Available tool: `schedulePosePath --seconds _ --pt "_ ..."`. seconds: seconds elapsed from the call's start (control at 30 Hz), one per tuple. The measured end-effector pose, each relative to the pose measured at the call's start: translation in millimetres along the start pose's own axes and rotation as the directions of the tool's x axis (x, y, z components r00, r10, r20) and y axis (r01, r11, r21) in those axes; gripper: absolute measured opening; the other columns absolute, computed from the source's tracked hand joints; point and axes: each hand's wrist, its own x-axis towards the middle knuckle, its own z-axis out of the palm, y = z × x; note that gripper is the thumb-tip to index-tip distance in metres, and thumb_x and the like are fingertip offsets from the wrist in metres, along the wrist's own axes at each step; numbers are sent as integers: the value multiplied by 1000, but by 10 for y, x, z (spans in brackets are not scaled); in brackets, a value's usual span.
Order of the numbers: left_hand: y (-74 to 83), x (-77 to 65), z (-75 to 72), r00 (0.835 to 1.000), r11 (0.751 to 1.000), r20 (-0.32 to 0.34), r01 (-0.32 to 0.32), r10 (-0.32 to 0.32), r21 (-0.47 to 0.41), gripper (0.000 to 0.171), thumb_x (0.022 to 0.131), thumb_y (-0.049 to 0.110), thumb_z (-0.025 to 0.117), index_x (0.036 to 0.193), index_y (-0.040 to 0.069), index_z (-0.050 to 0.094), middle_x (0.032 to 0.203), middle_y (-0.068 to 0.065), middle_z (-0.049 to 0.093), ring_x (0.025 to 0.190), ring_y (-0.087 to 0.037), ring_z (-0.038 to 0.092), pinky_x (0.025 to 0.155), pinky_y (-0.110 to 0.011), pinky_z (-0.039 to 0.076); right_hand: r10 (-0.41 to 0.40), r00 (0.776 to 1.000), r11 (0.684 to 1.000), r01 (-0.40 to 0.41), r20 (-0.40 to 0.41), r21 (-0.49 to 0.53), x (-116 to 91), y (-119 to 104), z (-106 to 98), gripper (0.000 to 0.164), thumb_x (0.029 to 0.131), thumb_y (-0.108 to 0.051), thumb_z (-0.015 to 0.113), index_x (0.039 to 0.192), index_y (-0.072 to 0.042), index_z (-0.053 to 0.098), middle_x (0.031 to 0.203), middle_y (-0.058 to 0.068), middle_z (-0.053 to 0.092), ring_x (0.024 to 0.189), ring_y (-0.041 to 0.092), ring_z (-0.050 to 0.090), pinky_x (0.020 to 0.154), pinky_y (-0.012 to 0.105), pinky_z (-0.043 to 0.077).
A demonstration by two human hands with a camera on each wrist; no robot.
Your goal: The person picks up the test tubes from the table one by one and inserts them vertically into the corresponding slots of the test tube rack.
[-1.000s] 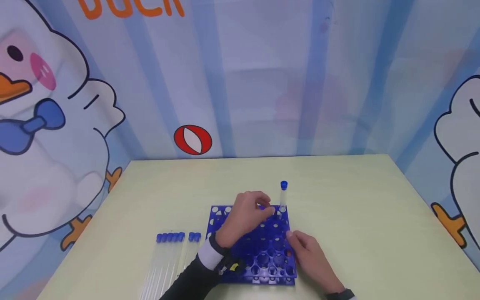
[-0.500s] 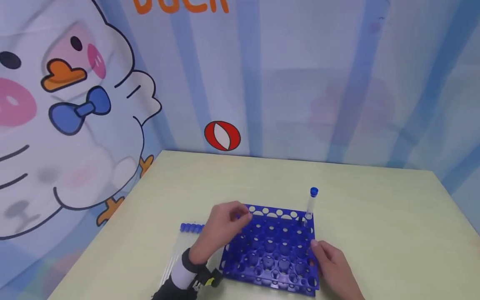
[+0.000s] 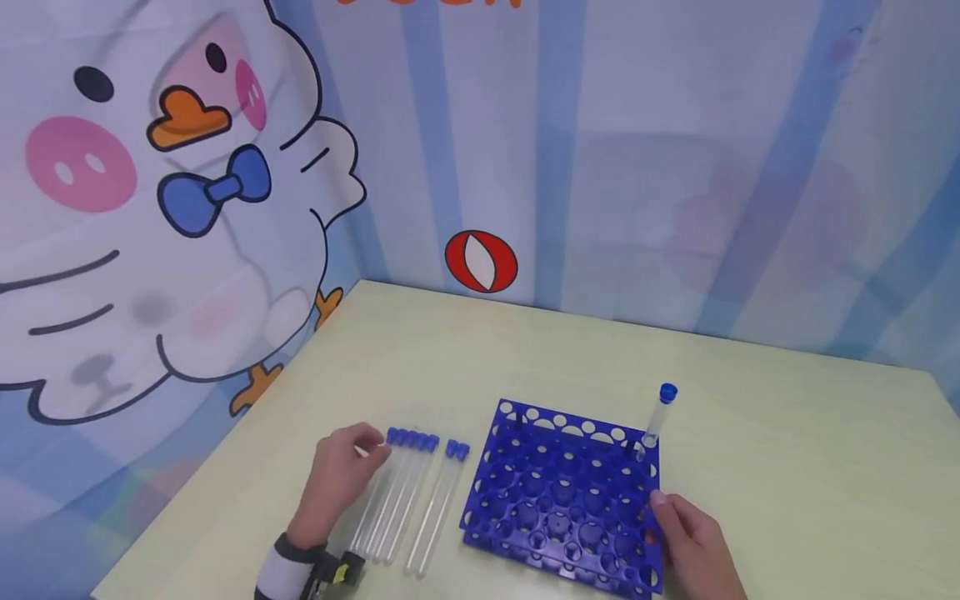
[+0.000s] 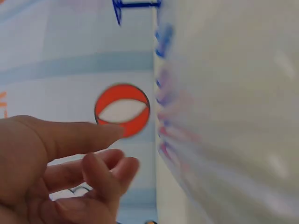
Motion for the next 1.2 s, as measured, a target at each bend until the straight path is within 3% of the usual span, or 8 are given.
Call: schedulePosePath --seconds 0.13,0.3,0.63,0.93,1.1,1.2 --pt "-168 -20 -49 984 989 104 137 -143 63 18 77 15 70 89 2 66 72 -4 60 60 -14 52 51 -27 40 -9 1000 1000 9 -5 11 2 14 -10 66 93 -56 31 113 3 53 85 4 57 75 17 52 61 30 46" --pt "-272 -35 -62 960 974 183 196 -214 111 13 76 12 68 83 3 65 71 -4 58 61 -16 50 52 -28 40 -22 999 999 22 -28 28 -6 -5 24 63 92 -55 33 110 1 54 82 5 56 73 16 52 61 29 46" --pt "-233 -43 -82 934 955 231 234 -273 182 11 73 8 64 67 6 55 59 -2 49 54 -16 44 48 -26 32 -23 998 999 25 -55 30 -34 -21 29 60 93 -55 35 107 0 54 81 5 55 71 16 52 60 28 46" --pt "-246 -102 -141 923 944 225 273 -311 188 9 76 10 64 73 4 58 67 -4 54 60 -18 46 52 -28 36 -31 999 998 33 -43 46 -36 -38 30 54 96 -48 33 107 1 53 80 6 55 69 17 52 59 29 46" --pt "-220 -103 -144 926 943 211 280 -314 178 11 76 12 65 78 3 61 70 -6 55 61 -18 47 52 -28 37 -38 998 998 40 -49 38 -48 -49 23 55 96 -48 33 108 2 53 80 6 55 69 17 52 60 29 46" --pt "-176 -79 -134 938 951 189 259 -289 167 11 75 11 66 80 2 62 68 -5 54 59 -17 47 50 -27 36 -23 998 999 26 -51 46 -53 -36 18 55 96 -48 33 108 2 53 80 6 55 69 17 52 60 29 47"
